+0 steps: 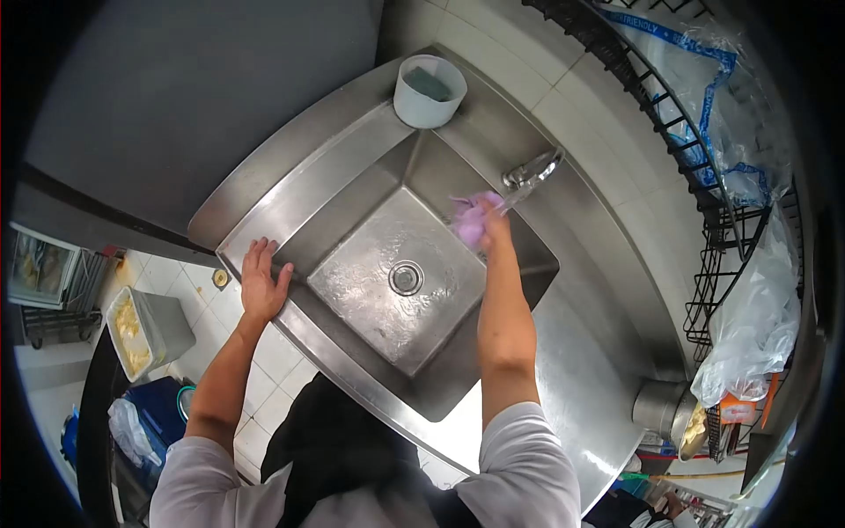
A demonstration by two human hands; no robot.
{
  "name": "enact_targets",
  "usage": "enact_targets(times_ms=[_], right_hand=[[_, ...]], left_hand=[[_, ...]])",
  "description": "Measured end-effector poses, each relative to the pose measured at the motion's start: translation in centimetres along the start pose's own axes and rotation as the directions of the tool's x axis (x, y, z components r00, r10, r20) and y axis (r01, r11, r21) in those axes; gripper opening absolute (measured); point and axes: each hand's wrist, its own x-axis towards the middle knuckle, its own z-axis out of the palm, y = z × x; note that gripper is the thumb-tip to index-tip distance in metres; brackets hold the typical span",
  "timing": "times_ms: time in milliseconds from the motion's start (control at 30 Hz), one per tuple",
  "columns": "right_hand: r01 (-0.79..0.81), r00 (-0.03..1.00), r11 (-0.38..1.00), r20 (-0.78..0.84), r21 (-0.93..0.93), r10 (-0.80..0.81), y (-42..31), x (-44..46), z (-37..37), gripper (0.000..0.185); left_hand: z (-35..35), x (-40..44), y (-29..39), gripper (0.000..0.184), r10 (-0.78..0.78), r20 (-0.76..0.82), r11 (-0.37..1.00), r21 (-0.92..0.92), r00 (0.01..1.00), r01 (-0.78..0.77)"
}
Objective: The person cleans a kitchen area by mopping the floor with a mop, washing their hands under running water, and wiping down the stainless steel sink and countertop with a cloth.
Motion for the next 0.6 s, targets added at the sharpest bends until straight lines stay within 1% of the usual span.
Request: enact_targets(times_ms=[100, 133, 167, 200, 267, 300, 333, 367, 400, 433, 467, 533, 567, 600], right_hand=[[-0.204, 0.979, 0.944, -0.062, -0.258, 0.194, 0.9, -0.4, 0.9, 0.019], [-0.177, 0.984, 0.96, -0.005, -0.218, 0.18, 0.1, -1.1, 2.9, 0.023], [-0.157, 0.984, 0.972, 0.052, -0.177, 0.169, -2.0, -3.3, 7.1, 0.026], [-0.142, 0.982, 0.981, 0.11, -0.132, 0.156, -2.5, -4.7, 11.0, 0.029], [0.005, 0.971, 0.987, 0.235, -0.161, 0.034, 0.5, -4.1, 17.6, 0.036], [0.019, 0.97, 0.983, 0.243, -0.18, 0.026, -0.3, -6.9, 22.6, 0.037], [0.208, 0.955, 0.958, 0.253, -0.199, -0.155, 3.9, -5.8, 26.1, 0.041], [0.32, 0.927, 0.873, 0.31, -0.367, -0.209, 4.6, -7.3, 30.2, 0.054], [0.499, 0.864, 0.661, 0.267, -0.56, -0.426, 7.9, -8.1, 34.1, 0.058], [0.585, 0.735, 0.373, 0.277, -0.72, -0.619, 10.8, -8.7, 37.5, 0.062], [0.518, 0.839, 0.401, 0.357, -0.756, -0.41, 12.1, -9.5, 39.6, 0.07], [0.508, 0.811, 0.255, 0.356, -0.823, -0.464, 13.8, -9.0, 40.4, 0.071], [0.537, 0.813, 0.312, 0.382, -0.784, -0.439, 14.4, -8.2, 40.6, 0.068], [0.558, 0.815, 0.365, 0.41, -0.746, -0.409, 13.3, -8.0, 40.1, 0.066]], left_hand=[[-0.2, 0.0, 0.2, 0.053, -0.014, -0.017, 1.0, 0.001, 1.0, 0.014], [-0.1, 0.0, 0.2, 0.053, -0.025, -0.017, 1.0, -0.003, 1.0, 0.025], [-0.2, 0.0, 0.3, 0.053, -0.036, -0.022, 0.999, -0.014, 0.999, 0.036], [-0.2, 0.1, 0.2, 0.053, -0.048, -0.038, 0.999, -0.025, 0.998, 0.047], [0.0, 0.1, -0.2, 0.052, -0.072, -0.059, 0.996, -0.048, 0.996, 0.069], [0.1, -0.1, -0.4, 0.051, -0.074, -0.067, 0.996, -0.051, 0.995, 0.071], [0.2, -0.1, -0.6, 0.05, -0.074, -0.081, 0.996, -0.054, 0.994, 0.07], [0.4, 0.1, -0.8, 0.049, -0.074, -0.096, 0.996, -0.057, 0.993, 0.069], [0.3, 0.2, -1.0, 0.049, -0.077, -0.086, 0.996, -0.051, 0.993, 0.073], [0.1, 0.5, -1.0, 0.049, -0.081, -0.078, 0.996, -0.045, 0.994, 0.078], [0.1, 0.6, -1.0, 0.049, -0.088, -0.067, 0.996, -0.04, 0.994, 0.086], [0.1, 1.1, -1.6, 0.049, -0.082, -0.093, 0.995, -0.057, 0.992, 0.077], [0.0, 1.2, -1.9, 0.048, -0.094, -0.094, 0.994, -0.067, 0.991, 0.088], [0.1, 0.8, -1.9, 0.047, -0.112, -0.092, 0.991, -0.082, 0.99, 0.104]])
